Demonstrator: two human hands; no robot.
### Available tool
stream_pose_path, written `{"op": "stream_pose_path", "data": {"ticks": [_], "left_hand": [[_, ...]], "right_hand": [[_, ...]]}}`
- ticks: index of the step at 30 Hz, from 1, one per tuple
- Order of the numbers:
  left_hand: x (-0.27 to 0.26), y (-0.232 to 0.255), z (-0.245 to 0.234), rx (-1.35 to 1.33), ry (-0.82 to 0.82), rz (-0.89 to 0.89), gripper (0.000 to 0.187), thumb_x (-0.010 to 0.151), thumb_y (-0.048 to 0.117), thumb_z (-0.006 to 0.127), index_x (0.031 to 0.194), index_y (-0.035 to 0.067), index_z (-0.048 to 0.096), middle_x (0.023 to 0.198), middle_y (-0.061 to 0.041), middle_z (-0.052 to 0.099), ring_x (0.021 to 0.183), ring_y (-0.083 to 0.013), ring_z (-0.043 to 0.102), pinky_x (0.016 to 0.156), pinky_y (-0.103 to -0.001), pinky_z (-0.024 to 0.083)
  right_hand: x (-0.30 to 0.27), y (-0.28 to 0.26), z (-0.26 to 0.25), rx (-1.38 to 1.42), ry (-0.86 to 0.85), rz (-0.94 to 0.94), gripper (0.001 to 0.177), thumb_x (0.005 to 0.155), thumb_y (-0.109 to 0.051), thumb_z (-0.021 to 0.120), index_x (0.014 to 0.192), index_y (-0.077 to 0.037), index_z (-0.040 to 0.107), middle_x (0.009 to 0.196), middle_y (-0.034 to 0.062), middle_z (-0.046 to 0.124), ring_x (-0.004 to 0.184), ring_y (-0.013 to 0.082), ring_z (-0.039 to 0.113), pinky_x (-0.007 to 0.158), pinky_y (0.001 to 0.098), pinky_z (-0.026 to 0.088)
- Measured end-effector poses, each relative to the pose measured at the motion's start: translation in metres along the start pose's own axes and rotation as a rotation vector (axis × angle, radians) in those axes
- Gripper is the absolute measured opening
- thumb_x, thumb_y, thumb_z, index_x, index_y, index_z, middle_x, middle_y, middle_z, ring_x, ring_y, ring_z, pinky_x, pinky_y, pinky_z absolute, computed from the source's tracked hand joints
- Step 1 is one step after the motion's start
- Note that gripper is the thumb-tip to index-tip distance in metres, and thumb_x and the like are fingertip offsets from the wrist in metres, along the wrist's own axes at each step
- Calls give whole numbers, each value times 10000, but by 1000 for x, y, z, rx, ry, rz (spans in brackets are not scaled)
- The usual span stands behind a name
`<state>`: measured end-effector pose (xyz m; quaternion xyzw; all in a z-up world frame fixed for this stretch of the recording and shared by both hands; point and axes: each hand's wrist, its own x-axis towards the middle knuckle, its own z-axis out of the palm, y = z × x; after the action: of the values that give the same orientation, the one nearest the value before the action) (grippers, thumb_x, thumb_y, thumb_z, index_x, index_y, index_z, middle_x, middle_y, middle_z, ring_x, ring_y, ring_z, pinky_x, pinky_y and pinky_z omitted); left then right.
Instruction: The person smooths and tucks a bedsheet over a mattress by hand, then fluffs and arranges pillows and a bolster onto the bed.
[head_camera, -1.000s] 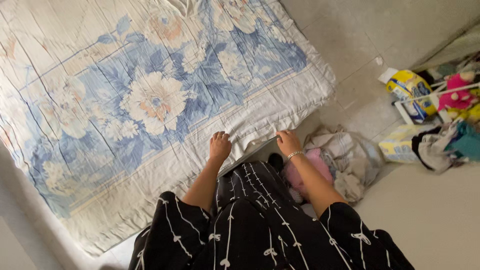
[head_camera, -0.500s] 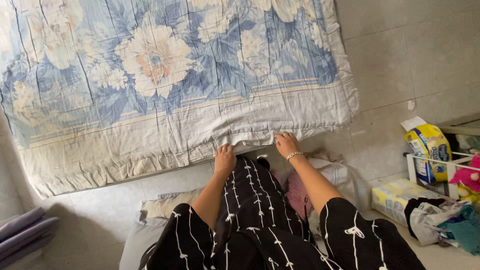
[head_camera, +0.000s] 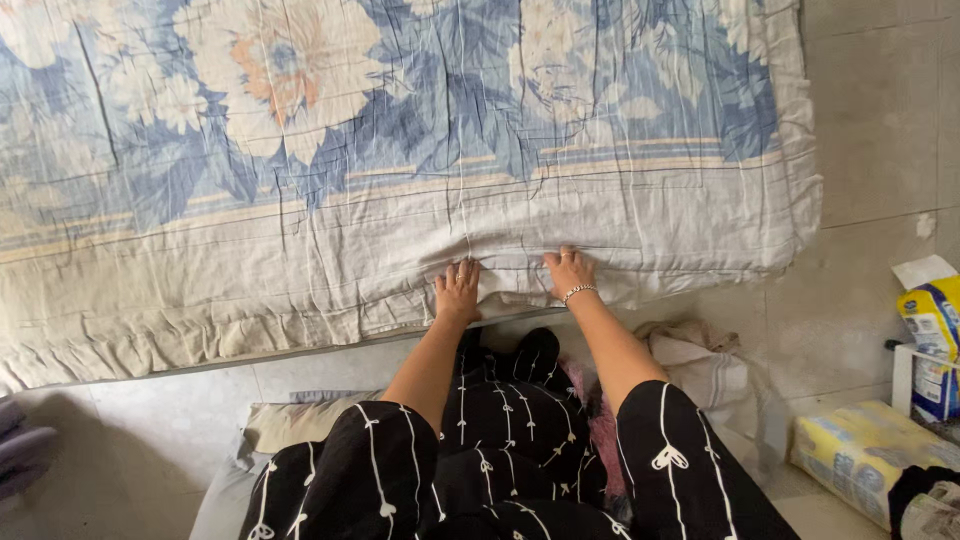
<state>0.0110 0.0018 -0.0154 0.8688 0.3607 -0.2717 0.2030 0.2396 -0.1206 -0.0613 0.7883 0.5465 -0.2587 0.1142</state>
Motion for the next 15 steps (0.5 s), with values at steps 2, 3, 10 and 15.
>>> {"op": "stream_pose_path", "data": {"ticks": [2,3,10,15], "left_hand": [[11,-5,13,55,36,17,1234,563,387,912,1610,170,295,1610,-64,373,1459,-345,342,1084,-573,347],[16,-10,24,113,75,36,1201,572,378,881,1609,184,309,1599,-52,400,1457,-338,361,1057,-556,369],[64,-6,102,13,128,98,313,1101,151,507,1411,173,536,1271,-65,691,1180,-266,684,902,-378,583],[25,22,112,-141,106,250,360,1001,185,535,1351,246,593,1118,-60,720,938,-268,717,744,-440,585]], "right_hand": [[8,4,18,19,52,48,800,602,-183,848,1365,-202,609,1448,167,460,1290,418,467,982,668,402],[9,6,27,-18,114,25,571,757,-143,724,1319,-171,625,1429,156,508,1251,388,505,982,606,438],[-12,76,27,-290,58,188,236,920,-174,571,877,-156,802,940,102,780,946,272,731,892,446,511],[-115,169,-1,-224,-126,570,351,932,-261,502,1112,-140,779,1188,83,744,1186,323,644,1028,496,440]]}}
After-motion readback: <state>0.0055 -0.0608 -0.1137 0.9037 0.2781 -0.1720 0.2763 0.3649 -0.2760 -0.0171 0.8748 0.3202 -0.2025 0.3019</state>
